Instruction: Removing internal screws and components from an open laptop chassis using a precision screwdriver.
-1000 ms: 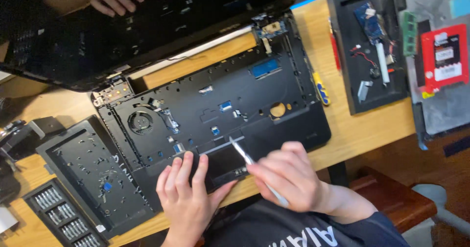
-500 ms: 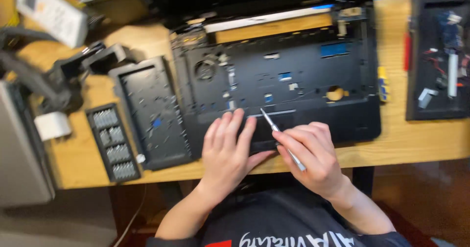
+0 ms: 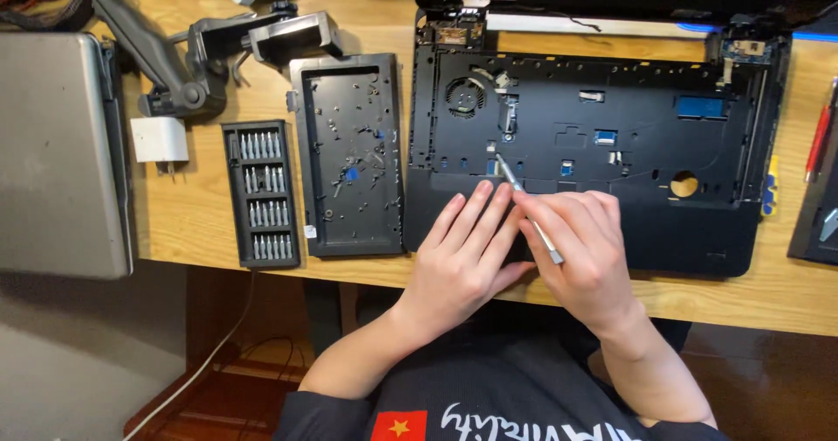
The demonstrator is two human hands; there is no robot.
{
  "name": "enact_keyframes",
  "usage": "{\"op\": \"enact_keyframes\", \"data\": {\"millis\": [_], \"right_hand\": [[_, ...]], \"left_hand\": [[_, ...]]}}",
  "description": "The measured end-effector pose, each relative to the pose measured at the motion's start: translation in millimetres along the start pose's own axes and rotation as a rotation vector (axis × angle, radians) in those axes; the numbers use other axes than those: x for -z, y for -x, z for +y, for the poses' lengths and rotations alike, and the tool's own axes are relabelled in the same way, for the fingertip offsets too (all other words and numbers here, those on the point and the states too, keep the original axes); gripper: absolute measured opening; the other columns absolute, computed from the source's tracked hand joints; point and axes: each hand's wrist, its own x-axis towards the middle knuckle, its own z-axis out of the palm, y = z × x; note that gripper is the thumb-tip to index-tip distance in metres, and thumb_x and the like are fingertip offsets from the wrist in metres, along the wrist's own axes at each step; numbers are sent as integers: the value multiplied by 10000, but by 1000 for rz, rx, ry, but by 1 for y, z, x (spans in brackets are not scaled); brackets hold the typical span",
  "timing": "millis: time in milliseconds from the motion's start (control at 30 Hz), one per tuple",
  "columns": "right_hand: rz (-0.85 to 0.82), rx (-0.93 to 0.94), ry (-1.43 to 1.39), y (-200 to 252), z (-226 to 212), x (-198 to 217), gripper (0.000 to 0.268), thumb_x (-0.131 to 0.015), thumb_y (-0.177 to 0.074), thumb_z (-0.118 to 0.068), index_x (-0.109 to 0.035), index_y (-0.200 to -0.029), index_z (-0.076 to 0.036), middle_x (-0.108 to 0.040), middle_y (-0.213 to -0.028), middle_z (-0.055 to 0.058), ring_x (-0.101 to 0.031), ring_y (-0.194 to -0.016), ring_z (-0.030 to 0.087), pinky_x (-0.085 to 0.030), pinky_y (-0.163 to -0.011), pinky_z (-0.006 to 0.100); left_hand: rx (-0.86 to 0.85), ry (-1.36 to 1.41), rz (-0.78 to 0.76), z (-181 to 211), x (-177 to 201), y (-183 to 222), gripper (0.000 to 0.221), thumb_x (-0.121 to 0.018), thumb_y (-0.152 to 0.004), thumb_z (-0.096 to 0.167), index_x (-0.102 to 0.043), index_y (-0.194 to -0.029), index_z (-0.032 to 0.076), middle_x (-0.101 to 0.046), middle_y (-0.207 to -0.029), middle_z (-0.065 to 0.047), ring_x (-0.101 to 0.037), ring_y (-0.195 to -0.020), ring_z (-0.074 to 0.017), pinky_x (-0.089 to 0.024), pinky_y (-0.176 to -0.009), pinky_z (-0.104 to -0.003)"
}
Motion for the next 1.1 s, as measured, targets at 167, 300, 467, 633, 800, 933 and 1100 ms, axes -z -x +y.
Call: {"op": "enact_keyframes", "data": {"millis": [167,300,467,633,800,933,1100], "right_hand": [[38,7,4,6,-1,-2,314,-768,-902,-15,-690,-1206,-12,-702,-1104,90,-666,-989,263,-461,-924,419],[69,-23,1,9,0,-7,297,-773,-918,-18,-699,-1205,-9,-695,-1069,91,-658,-995,266,-459,-936,413],[58,-23,-12,12,-1,-8,288,-763,-923,8,-703,-1204,-17,-699,-1050,87,-661,-993,266,-460,-925,398],[113,-39,-77,24,3,-9,275,-740,-966,33,-701,-1232,-24,-706,-1097,89,-663,-970,239,-478,-935,357],[94,-46,-24,31,5,-14,218,-746,-1005,34,-714,-1214,-18,-710,-1059,82,-671,-995,235,-454,-932,341],[96,-47,-10,29,0,-15,221,-739,-999,51,-713,-1209,-11,-717,-1064,95,-674,-988,239,-461,-940,338],[91,-65,2,32,1,-17,211,-717,-1023,63,-713,-1223,-5,-723,-1065,98,-672,-990,237,-459,-954,322]], "left_hand": [[-4,43,6,-2,2,2,684,-804,-895,390,-615,-1418,-7,-560,-1510,-189,-506,-1449,-345,-386,-1215,-482],[-46,69,70,-5,-3,6,586,-808,-931,345,-649,-1346,-36,-582,-1470,-213,-528,-1428,-376,-413,-1205,-503],[-75,119,112,-6,11,12,361,-786,-971,224,-703,-1236,-7,-643,-1387,-190,-586,-1359,-347,-459,-1172,-478],[-34,120,190,-21,43,21,287,-781,-925,137,-707,-1167,4,-680,-1281,-150,-637,-1226,-316,-489,-1103,-467],[162,-11,321,-55,75,40,237,-810,-895,60,-715,-1111,36,-668,-1079,-48,-615,-1004,-260,-492,-914,-427],[289,-178,328,-80,84,49,235,-812,-885,77,-728,-1104,61,-651,-1050,-33,-599,-1012,-252,-468,-922,-407],[290,-194,283,-86,79,45,212,-824,-896,153,-737,-1079,91,-636,-1013,-1,-578,-1002,-218,-410,-912,-399]]}}
